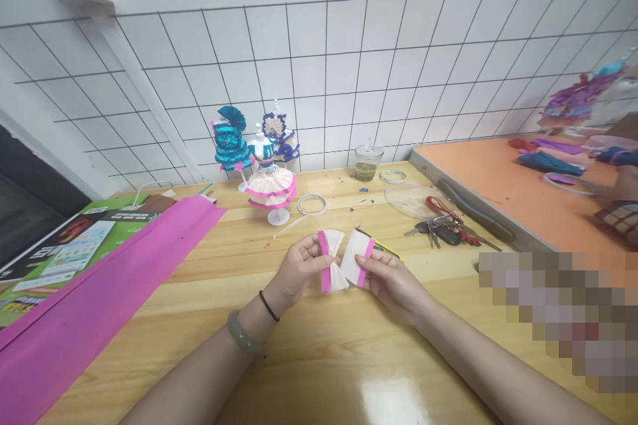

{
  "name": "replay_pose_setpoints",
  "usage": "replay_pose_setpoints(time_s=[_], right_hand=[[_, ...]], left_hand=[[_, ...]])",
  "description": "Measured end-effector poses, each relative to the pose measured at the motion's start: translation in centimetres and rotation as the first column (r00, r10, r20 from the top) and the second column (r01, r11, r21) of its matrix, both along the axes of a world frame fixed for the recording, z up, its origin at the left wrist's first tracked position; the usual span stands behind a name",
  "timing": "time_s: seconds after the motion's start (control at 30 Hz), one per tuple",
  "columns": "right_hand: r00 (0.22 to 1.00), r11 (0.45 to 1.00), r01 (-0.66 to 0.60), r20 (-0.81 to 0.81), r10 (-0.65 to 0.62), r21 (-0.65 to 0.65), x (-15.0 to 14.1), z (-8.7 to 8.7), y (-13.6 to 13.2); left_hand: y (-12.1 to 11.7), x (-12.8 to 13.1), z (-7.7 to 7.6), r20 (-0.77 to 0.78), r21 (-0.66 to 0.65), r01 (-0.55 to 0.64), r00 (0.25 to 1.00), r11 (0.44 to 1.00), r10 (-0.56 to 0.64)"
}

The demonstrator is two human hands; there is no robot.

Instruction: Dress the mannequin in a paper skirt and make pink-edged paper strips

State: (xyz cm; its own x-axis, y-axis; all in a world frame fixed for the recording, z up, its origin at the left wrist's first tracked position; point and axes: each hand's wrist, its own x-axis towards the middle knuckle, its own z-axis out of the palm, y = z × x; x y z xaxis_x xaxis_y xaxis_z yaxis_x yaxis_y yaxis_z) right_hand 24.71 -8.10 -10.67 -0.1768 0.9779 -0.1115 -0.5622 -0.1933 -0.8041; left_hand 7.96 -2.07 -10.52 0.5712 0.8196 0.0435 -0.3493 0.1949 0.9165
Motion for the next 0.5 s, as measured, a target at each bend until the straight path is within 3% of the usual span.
replay_pose_setpoints(time_s=[0.17,0.5], right_hand=[[0.999,0.999,-0.039,-0.028,0.040,0.038,0.2,0.6,-0.1],[0.969,0.996,0.064,0.234,-0.077,0.061,0.0,-0.5,0.4]], left_hand=[[0.4,-0.2,-0.5,-0.061,-0.011,0.005,0.998,1.000,-0.005],[0.6,-0.1,-0.6,-0.101,0.020,-0.017,0.995,1.000,0.019]])
